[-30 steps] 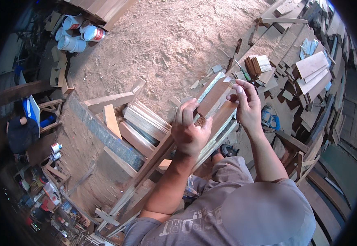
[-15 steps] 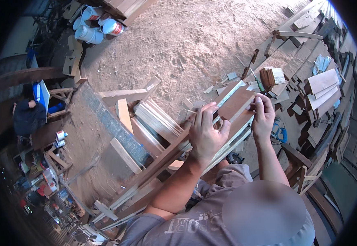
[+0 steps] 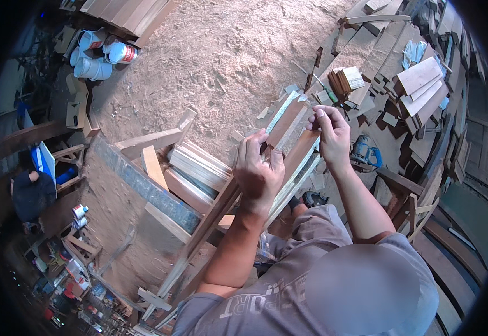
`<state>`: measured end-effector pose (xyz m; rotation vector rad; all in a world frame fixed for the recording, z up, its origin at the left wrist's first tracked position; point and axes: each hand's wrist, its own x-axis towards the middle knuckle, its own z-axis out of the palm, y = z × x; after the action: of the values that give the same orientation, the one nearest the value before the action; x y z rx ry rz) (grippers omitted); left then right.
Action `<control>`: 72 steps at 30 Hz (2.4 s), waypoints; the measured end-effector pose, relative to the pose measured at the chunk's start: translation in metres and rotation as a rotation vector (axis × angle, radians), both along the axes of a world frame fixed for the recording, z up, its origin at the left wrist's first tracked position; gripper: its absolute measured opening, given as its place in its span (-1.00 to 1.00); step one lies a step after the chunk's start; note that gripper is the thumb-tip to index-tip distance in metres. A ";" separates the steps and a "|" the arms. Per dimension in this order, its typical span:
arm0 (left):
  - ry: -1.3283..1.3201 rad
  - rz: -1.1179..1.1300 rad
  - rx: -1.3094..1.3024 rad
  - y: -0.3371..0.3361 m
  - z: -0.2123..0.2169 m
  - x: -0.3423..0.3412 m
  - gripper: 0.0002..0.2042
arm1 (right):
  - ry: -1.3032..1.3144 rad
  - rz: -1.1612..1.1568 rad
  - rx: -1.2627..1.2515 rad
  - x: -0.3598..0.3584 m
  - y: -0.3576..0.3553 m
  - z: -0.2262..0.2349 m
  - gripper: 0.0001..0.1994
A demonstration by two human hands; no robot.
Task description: The person assembles small wooden pieces into a larger wooden frame. They repeatedly fit pieces into slots, hammer them into place, and use an electric sander to smooth the edges. The person handles multiple small wooden blocks and a curved wooden frame throughout the process.
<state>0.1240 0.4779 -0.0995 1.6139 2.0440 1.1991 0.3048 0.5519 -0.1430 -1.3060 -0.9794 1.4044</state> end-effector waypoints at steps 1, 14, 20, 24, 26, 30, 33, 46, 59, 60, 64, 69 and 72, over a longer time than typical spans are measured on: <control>0.001 -0.004 0.012 -0.001 -0.001 0.001 -0.74 | -0.011 -0.004 -0.010 0.001 -0.001 0.002 -0.74; -0.006 -0.010 0.038 0.000 -0.004 0.000 -0.71 | -0.020 -0.015 -0.026 0.000 -0.001 0.001 -0.77; -0.016 0.003 -0.013 -0.004 -0.009 -0.002 -0.69 | 0.017 0.025 -0.007 -0.002 0.001 0.002 -0.76; 0.002 0.014 -0.031 -0.004 -0.001 -0.001 -0.56 | 0.014 0.009 0.009 0.005 -0.003 -0.002 -0.78; 0.015 0.040 -0.082 -0.002 0.007 0.002 -0.48 | 0.005 0.031 0.025 0.004 -0.001 -0.006 -0.77; 0.107 0.022 -0.087 0.000 0.001 0.000 -0.41 | -0.103 0.113 0.004 0.005 0.006 0.002 -0.76; 0.106 0.023 -0.113 -0.001 0.002 0.000 -0.49 | -0.140 0.166 -0.031 0.006 0.010 0.005 -0.76; 0.057 0.045 -0.007 0.000 -0.003 0.007 -0.75 | -0.120 0.126 -0.018 0.007 0.008 0.001 -0.74; 0.110 0.045 -0.136 -0.006 0.001 0.007 -0.62 | -0.057 0.423 0.357 -0.007 0.053 0.053 -0.48; 0.125 0.048 -0.145 -0.005 0.001 0.008 -0.61 | 0.002 0.527 0.310 -0.008 0.060 0.050 -0.49; 0.107 0.052 -0.137 -0.006 -0.002 0.008 -0.63 | 0.291 0.710 0.214 -0.015 0.066 0.027 -0.52; 0.030 0.065 -0.202 -0.008 -0.001 0.008 -0.62 | 0.426 0.673 0.252 -0.025 0.062 0.027 -0.60; 0.022 0.080 -0.224 -0.006 0.005 0.009 -0.62 | 0.439 0.677 0.267 -0.029 0.063 0.031 -0.65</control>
<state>0.1325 0.4720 -0.0946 1.4593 2.1872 0.9402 0.2759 0.6149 -0.1117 -0.4331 -1.3003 1.8755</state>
